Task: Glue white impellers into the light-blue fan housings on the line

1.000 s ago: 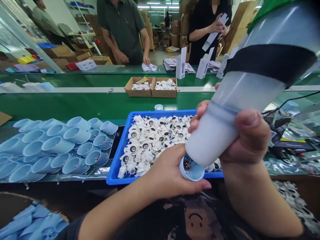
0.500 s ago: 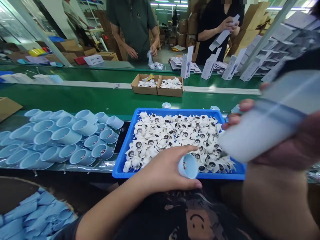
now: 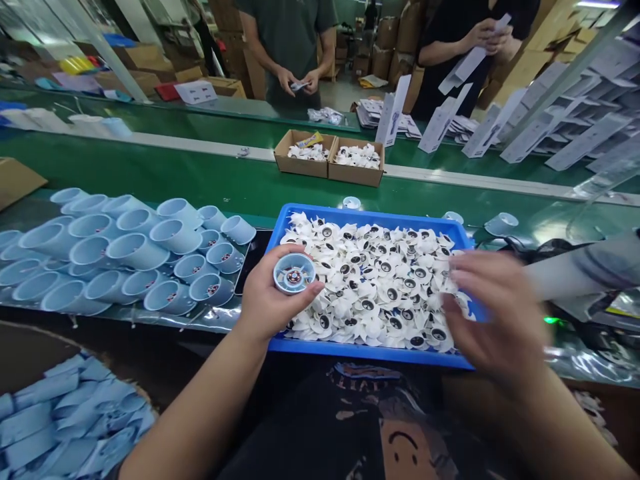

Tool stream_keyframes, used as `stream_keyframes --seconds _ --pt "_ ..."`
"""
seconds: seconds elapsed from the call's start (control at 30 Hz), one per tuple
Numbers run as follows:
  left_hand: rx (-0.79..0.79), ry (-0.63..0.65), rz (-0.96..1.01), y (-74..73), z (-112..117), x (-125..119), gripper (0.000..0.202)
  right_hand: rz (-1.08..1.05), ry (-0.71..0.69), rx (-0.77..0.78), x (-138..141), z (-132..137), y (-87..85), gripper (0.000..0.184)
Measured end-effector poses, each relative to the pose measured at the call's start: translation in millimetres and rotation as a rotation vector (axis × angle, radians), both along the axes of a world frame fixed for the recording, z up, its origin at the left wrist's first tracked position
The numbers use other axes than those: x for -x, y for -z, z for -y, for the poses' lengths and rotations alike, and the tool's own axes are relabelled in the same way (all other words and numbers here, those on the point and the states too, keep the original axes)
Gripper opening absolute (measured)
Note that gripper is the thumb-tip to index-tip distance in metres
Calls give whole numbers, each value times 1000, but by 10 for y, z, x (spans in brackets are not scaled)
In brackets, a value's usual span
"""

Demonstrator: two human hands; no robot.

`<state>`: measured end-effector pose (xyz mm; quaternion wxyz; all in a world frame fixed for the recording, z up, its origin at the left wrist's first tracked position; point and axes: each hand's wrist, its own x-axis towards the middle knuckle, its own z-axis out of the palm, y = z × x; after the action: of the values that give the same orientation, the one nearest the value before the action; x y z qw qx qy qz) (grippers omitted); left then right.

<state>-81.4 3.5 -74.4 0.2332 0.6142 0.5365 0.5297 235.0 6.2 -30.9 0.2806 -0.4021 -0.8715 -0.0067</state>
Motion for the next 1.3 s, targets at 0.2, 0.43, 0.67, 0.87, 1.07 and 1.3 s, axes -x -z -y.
stream_keyframes --seconds 0.2,0.43,0.67,0.87,1.07,1.3 --pt "14 -41 -151 13 37 62 55 390 -266 468 667 -635 316 33" --pt "82 -23 -49 15 38 81 54 318 -274 589 715 -620 166 24" --pt "92 214 -71 -130 189 -14 61 -920 -421 1407 608 -142 119 35" --pt "55 347 -354 -313 200 -180 65 -1377 -397 1665 645 -67 212 34" --pt "-33 365 -482 -344 198 -251 60 -924 -258 1187 676 -64 132 27" --pt "-83 396 -571 -385 199 -418 58 -271 -212 414 660 -46 50 15"
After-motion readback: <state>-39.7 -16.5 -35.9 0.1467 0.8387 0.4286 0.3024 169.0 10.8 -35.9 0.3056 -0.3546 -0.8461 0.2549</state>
